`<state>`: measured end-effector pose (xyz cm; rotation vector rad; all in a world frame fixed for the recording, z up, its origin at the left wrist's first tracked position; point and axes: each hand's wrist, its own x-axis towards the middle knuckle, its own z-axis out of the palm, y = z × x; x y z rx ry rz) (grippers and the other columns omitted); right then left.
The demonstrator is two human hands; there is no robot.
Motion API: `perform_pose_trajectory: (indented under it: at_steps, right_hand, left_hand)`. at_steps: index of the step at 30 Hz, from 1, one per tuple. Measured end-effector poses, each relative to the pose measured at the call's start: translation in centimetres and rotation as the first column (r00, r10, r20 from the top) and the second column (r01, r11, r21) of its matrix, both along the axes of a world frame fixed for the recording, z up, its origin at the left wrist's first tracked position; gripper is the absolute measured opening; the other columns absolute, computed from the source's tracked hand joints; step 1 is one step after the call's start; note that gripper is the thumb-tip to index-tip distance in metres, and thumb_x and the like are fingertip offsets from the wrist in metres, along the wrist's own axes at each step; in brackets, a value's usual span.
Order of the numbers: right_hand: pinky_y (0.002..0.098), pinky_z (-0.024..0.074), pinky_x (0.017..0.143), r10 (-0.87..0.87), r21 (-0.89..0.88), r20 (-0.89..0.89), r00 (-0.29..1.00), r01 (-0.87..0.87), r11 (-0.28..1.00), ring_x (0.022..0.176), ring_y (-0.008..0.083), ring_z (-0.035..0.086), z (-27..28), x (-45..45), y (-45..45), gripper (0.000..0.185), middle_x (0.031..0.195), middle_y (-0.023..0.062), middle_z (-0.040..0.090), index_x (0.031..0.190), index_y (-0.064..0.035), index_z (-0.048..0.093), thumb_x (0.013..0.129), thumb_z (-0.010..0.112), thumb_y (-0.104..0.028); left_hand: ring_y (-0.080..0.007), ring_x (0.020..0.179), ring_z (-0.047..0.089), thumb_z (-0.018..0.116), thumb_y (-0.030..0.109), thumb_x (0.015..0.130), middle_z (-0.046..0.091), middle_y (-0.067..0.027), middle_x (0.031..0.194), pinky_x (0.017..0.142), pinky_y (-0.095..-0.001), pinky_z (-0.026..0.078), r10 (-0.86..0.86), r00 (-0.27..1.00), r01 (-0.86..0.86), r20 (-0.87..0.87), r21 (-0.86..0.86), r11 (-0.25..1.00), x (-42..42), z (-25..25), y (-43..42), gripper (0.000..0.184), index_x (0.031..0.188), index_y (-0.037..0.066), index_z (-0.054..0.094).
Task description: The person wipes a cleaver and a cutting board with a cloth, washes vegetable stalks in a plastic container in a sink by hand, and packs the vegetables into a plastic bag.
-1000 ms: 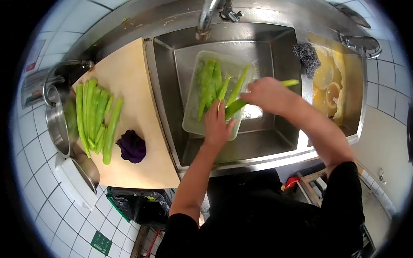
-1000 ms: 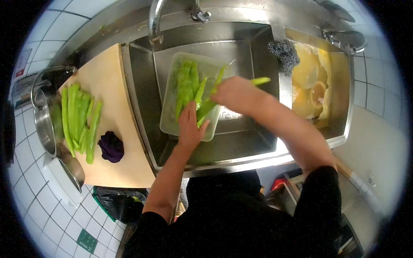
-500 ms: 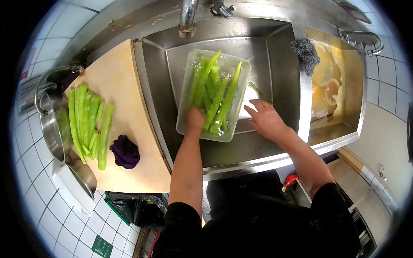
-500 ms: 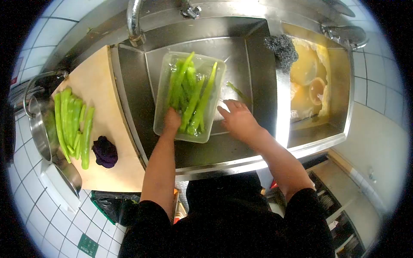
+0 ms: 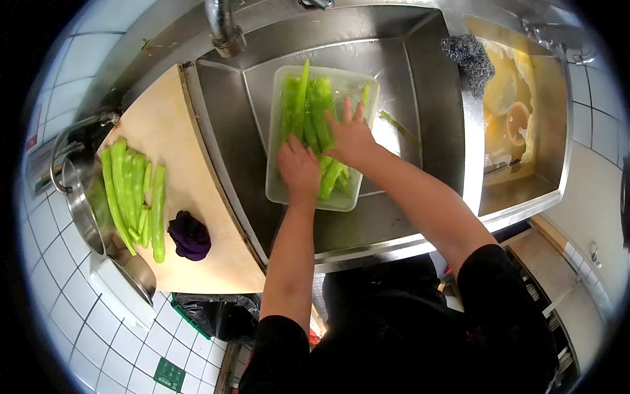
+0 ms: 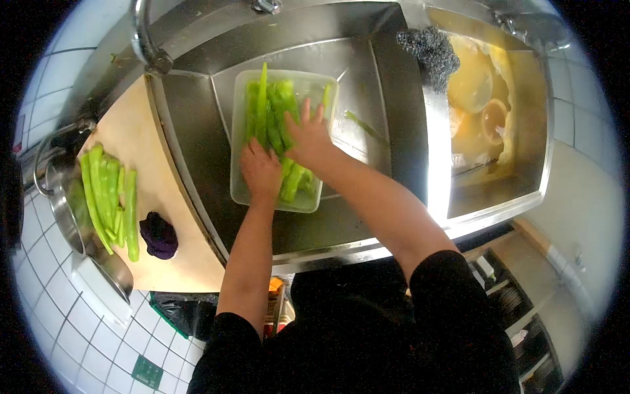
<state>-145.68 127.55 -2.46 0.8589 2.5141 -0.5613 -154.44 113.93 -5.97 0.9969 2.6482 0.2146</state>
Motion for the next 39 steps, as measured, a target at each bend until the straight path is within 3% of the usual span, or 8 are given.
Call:
perform_pose_trajectory:
  at_steps: [6,16,18,23,29,32,34,39]
  right_hand:
    - [0.0642,0.0356,0.11,-0.044,-0.084,0.055,0.998,0.048,0.995,0.141,0.063,0.02,-5.2,-0.5,-1.7,0.098,0.158,0.0365,0.013,0.158,-0.0122,0.024,0.081,0.078,-0.036]
    - [0.0638,0.0312,0.114,0.082,0.049,0.006,0.997,-0.082,0.995,0.137,0.0566,0.034,-7.8,-0.3,-1.5,0.07,0.153,0.0391,0.024,0.15,-0.002,0.039,0.085,0.063,-0.013]
    - [0.0573,0.0398,0.109,-0.127,-0.001,0.03,0.991,0.127,0.992,0.13,0.0523,0.045,-9.0,-0.9,-1.5,0.057,0.146,0.0375,0.037,0.136,0.0018,0.053,0.082,0.064,-0.012]
    - [0.0406,0.0517,0.099,-0.531,-0.438,0.265,0.805,0.591,0.678,0.114,0.0403,0.063,-8.6,-1.2,-0.8,0.083,0.126,0.0278,0.06,0.146,0.0128,0.03,0.08,0.072,-0.015]
    - [0.0431,0.0531,0.093,-0.791,-0.504,-0.044,0.61,0.67,0.545,0.105,0.039,0.065,-9.8,-0.3,-2.3,0.086,0.126,0.0227,0.062,0.157,-0.0106,0.026,0.081,0.064,-0.002]
    - [0.0417,0.0516,0.096,-0.831,-0.491,-0.158,0.533,0.688,0.534,0.113,0.0356,0.063,-8.7,-0.4,-3.2,0.077,0.12,0.0239,0.065,0.156,-0.0121,0.03,0.085,0.056,-0.004]
    - [0.0402,0.0494,0.097,-0.953,-0.751,-0.072,0.294,0.612,0.246,0.118,0.0311,0.061,-9.5,-0.3,-3.3,0.068,0.127,0.0215,0.063,0.154,-0.0096,0.035,0.089,0.056,-0.01]
    - [0.0451,0.041,0.108,-0.889,-0.651,0.048,0.456,0.689,0.319,0.13,0.0358,0.051,-8.8,-1.7,-3.7,0.07,0.144,0.025,0.049,0.152,-0.0003,0.036,0.098,0.058,-0.039]
  left_hand:
    - [-0.0459,0.131,0.044,0.062,0.004,0.089,0.025,-0.0249,0.159,0.111,-0.0538,0.038,-0.299,0.933,0.317,-0.203,0.063,0.946,-3.1,-4.6,1.6,0.083,0.157,0.002,0.015]
    - [-0.0438,0.123,0.052,0.053,0.0,0.088,0.033,-0.0217,0.156,0.1,-0.049,0.048,-0.126,0.977,0.143,0.174,-0.085,0.986,-4.2,-5.1,1.4,0.078,0.158,0.004,0.018]
    - [-0.0431,0.12,0.055,0.055,0.0,0.086,0.037,-0.024,0.153,0.097,-0.0479,0.05,-0.083,0.968,0.086,0.237,-0.001,0.996,-4.6,-5.4,1.4,0.082,0.158,0.004,0.015]
    - [-0.0433,0.109,0.062,0.056,0.001,0.084,0.049,-0.0296,0.14,0.09,-0.0496,0.053,-0.168,0.942,0.149,0.292,0.084,0.985,-5.9,-5.5,0.9,0.091,0.159,0.004,0.006]
    - [-0.0426,0.108,0.063,0.059,0.01,0.086,0.05,-0.0323,0.137,0.091,-0.0493,0.053,-0.052,0.93,0.163,0.365,-0.278,0.947,-5.7,-2.7,3.1,0.095,0.16,0.007,-0.001]
    - [-0.0416,0.109,0.064,0.059,0.015,0.09,0.05,-0.0321,0.138,0.093,-0.0488,0.052,-0.017,0.935,0.12,0.354,-0.269,0.956,-5.0,-4.3,3.4,0.094,0.16,0.009,-0.003]
    - [-0.0414,0.114,0.062,0.058,0.02,0.093,0.047,-0.032,0.141,0.096,-0.0491,0.051,0.011,0.945,0.092,0.326,-0.296,0.951,-5.5,-3.5,2.4,0.091,0.16,0.009,-0.002]
    - [-0.0425,0.134,0.045,0.058,0.037,0.095,0.032,-0.0293,0.153,0.107,-0.05,0.043,0.09,0.954,-0.052,0.287,-0.138,0.989,-3.4,-1.5,0.9,0.089,0.16,0.006,0.005]
